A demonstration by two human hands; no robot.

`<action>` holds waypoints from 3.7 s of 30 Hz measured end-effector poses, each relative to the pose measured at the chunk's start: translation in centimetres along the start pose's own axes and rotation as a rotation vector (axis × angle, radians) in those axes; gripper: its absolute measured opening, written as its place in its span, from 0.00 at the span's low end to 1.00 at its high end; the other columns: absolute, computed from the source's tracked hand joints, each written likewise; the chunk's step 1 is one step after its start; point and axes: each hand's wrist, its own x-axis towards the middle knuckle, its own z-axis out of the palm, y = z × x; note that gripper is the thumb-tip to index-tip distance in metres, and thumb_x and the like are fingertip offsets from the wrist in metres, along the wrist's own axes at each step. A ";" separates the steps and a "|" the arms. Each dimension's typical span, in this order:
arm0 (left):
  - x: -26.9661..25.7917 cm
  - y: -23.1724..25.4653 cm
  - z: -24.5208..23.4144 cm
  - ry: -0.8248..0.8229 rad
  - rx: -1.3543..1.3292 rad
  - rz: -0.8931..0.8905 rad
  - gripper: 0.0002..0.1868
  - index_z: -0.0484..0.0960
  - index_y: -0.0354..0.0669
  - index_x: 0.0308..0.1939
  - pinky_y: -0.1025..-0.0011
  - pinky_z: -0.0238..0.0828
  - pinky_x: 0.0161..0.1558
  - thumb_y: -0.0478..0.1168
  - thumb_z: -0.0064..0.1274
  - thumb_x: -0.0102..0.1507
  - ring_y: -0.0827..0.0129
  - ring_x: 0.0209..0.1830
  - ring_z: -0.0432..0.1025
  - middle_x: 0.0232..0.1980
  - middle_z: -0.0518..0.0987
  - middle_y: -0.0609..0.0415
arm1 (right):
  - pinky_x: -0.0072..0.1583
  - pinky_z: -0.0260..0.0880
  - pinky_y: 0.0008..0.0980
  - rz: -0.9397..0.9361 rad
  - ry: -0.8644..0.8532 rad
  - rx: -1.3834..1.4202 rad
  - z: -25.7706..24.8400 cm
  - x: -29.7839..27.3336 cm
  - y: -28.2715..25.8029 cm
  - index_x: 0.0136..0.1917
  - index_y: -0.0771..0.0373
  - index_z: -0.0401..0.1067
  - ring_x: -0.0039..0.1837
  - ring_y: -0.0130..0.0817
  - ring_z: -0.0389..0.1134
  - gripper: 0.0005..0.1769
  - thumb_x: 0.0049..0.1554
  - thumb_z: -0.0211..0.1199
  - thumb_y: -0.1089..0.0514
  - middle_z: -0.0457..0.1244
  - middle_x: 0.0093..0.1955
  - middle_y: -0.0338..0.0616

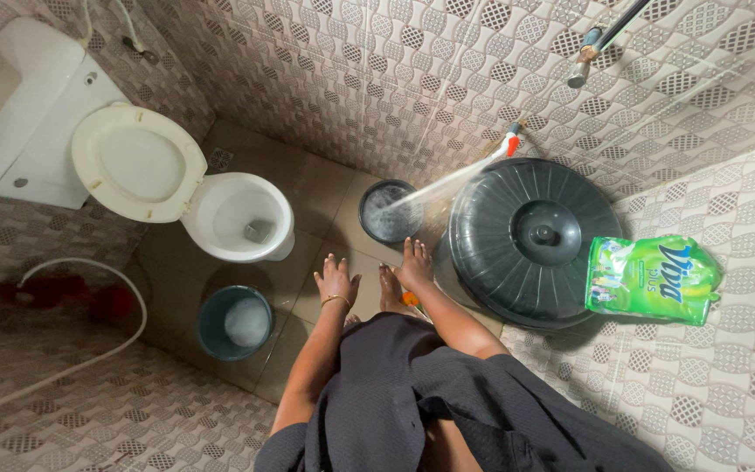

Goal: The person cleans a toilet by applying soapy water with a red cloth, scrubbing the exterior and lid, and then rinsing the entire area with water using a plastic scoop and a hose.

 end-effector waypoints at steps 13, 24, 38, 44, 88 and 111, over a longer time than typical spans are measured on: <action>0.0 -0.1 -0.2 0.008 -0.011 0.007 0.38 0.64 0.44 0.74 0.42 0.40 0.76 0.58 0.54 0.65 0.56 0.82 0.45 0.82 0.51 0.43 | 0.79 0.42 0.50 0.000 0.027 0.002 -0.1 0.0 0.0 0.84 0.55 0.39 0.86 0.48 0.37 0.58 0.53 0.70 0.43 0.39 0.85 0.53; 0.1 -0.3 -0.4 -0.001 0.016 0.005 0.37 0.65 0.46 0.74 0.42 0.40 0.76 0.58 0.53 0.65 0.56 0.82 0.45 0.82 0.51 0.43 | 0.79 0.44 0.50 -0.030 0.041 -0.007 -0.1 0.1 -0.2 0.84 0.57 0.40 0.85 0.50 0.38 0.58 0.53 0.70 0.41 0.39 0.85 0.54; -0.2 0.1 -0.2 -0.025 0.041 0.011 0.37 0.65 0.46 0.73 0.41 0.41 0.75 0.59 0.53 0.65 0.55 0.82 0.46 0.82 0.51 0.44 | 0.79 0.42 0.51 0.028 -0.032 0.016 0.0 0.2 -0.4 0.84 0.55 0.37 0.86 0.46 0.35 0.58 0.54 0.68 0.41 0.37 0.86 0.50; -0.1 0.3 -0.2 -0.013 0.046 0.014 0.37 0.67 0.46 0.73 0.41 0.41 0.76 0.59 0.54 0.65 0.56 0.82 0.47 0.82 0.52 0.43 | 0.79 0.42 0.51 0.027 -0.031 0.041 0.1 0.1 -0.2 0.84 0.56 0.38 0.85 0.49 0.38 0.57 0.54 0.69 0.42 0.41 0.85 0.52; 10.3 11.9 -0.3 0.084 -0.036 -0.184 0.14 0.85 0.47 0.46 0.38 0.44 0.74 0.50 0.54 0.65 0.57 0.61 0.71 0.54 0.78 0.49 | 0.30 0.69 0.33 0.310 -0.186 0.816 -25.6 25.4 21.1 0.44 0.71 0.73 0.28 0.34 0.68 0.11 0.54 0.70 0.60 0.67 0.32 0.53; 7.4 7.5 1.1 0.124 -0.229 -0.387 0.15 0.84 0.50 0.48 0.45 0.54 0.71 0.50 0.59 0.61 0.54 0.59 0.72 0.53 0.78 0.49 | 0.71 0.48 0.60 0.500 0.593 0.654 -18.7 21.0 14.2 0.75 0.69 0.52 0.76 0.58 0.50 0.54 0.43 0.76 0.51 0.50 0.76 0.63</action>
